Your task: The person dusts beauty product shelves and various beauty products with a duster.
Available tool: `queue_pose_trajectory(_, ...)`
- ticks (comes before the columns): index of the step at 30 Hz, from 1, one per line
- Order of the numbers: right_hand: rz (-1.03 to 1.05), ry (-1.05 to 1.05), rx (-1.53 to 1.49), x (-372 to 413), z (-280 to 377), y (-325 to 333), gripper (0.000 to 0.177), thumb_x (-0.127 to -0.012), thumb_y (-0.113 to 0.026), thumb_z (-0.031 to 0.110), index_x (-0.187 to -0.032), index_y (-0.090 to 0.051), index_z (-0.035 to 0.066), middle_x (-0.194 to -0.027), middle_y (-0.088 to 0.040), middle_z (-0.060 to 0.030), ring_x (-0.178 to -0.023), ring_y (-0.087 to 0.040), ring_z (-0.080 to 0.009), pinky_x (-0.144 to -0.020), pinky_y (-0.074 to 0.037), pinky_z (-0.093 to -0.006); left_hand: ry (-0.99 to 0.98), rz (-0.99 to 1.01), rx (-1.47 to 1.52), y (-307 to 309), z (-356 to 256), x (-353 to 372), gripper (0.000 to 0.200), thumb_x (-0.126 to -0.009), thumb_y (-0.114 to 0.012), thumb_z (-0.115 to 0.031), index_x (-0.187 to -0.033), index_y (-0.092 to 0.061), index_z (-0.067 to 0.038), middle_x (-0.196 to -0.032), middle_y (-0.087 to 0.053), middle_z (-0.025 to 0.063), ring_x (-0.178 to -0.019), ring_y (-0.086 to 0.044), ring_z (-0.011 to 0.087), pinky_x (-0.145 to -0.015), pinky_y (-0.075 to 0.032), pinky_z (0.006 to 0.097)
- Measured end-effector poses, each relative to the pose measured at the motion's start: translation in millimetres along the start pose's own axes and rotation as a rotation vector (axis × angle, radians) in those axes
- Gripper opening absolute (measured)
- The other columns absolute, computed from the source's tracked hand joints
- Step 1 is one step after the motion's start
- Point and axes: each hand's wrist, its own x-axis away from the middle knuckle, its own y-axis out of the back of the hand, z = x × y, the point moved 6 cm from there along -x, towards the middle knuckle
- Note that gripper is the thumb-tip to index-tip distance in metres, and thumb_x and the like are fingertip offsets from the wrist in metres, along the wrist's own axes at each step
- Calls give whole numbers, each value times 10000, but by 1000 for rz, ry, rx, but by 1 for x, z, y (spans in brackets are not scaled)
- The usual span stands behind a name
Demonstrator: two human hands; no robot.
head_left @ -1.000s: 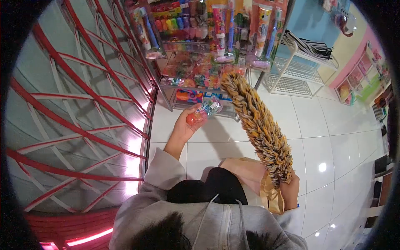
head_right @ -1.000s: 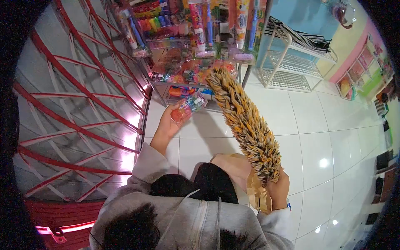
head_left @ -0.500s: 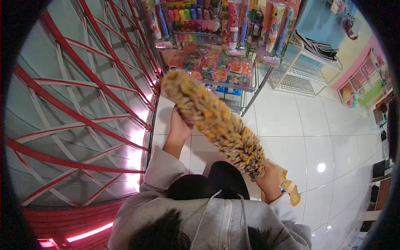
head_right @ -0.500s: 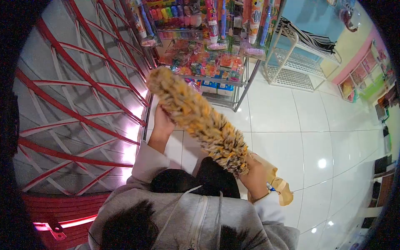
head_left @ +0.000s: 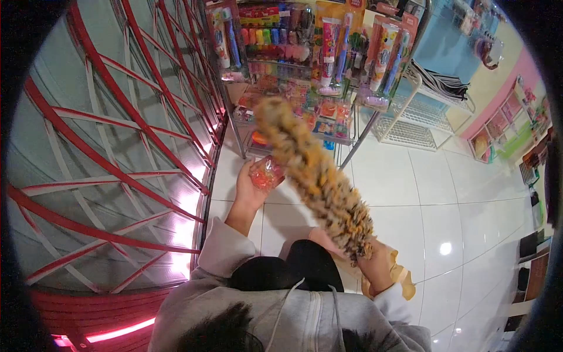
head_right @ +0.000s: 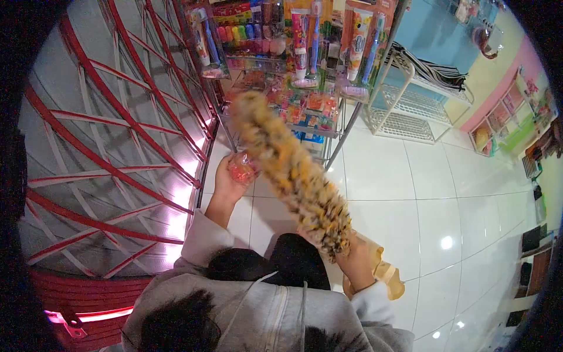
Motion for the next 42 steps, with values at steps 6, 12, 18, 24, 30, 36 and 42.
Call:
queue_pose_trajectory(6, 19, -26, 289, 4, 22, 19, 449, -662, -743, 127, -1093, -622, 89, -827, -656, -176, -782, -635, -364, -680, -504, -397, 78, 82, 146, 2, 11, -8, 418, -961, -364, -350, -1259, -507, -93, -1194, -591, 109, -1108, -569, 275, -910, -481, 481)
queue_pose_trajectory(12, 20, 53, 225, 6, 13, 26, 461, -643, -769, 156, -1075, -621, 86, -813, -649, -180, -766, -632, -366, -654, -502, -408, 81, 245, 43, -17, 2, 3, 436, -954, -368, -331, -1293, -479, -82, -1234, -569, 112, -1142, -547, 287, -957, -456, 462)
queue_pose_trajectory(18, -132, -75, 322, 12, -12, 29, 451, -640, -709, 58, -1083, -621, 57, -846, -651, -185, -750, -625, -372, -662, -505, -393, -93, 176, -12, -25, -2, 9, 509, -889, -423, -206, -1378, -365, -77, -1328, -476, 161, -1207, -483, 344, -1006, -426, 461)
queue_pose_trajectory(24, -143, -75, 221, 14, -27, 48, 386, -668, -635, -36, -1049, -620, 20, -894, -688, -142, -821, -670, -238, -729, -490, -309, 81, 338, 256, -29, -1, 5, 482, -835, -488, -175, -1277, -435, 10, -1211, -557, 161, -1101, -547, 323, -1002, -411, 451)
queue_pose_trajectory(30, -78, -102, 341, 11, -3, 40, 467, -598, -689, 24, -1059, -634, 77, -895, -671, -149, -825, -628, -368, -726, -490, -396, 53, 188, -169, 4, 11, -9, 394, -909, -491, -441, -1120, -552, -115, -1131, -585, 84, -1105, -541, 266, -908, -468, 460)
queue_pose_trajectory(36, 58, 165, 597, 7, 2, 32, 480, -612, -781, 235, -1036, -625, 70, -752, -616, -124, -691, -620, -344, -593, -487, -418, -163, -82, -249, 42, 9, 1, 495, -939, -433, -481, -1334, -435, -183, -1231, -540, 57, -1069, -575, 236, -926, -479, 439)
queue_pose_trajectory(42, -56, 41, 459, -7, 8, 25, 511, -630, -789, 257, -1076, -618, 73, -800, -636, -141, -698, -627, -337, -593, -490, -413, -49, -88, -727, 19, -2, 2, 464, -958, -365, -479, -1204, -500, -109, -904, -632, 63, -720, -623, 179, -608, -524, 318)
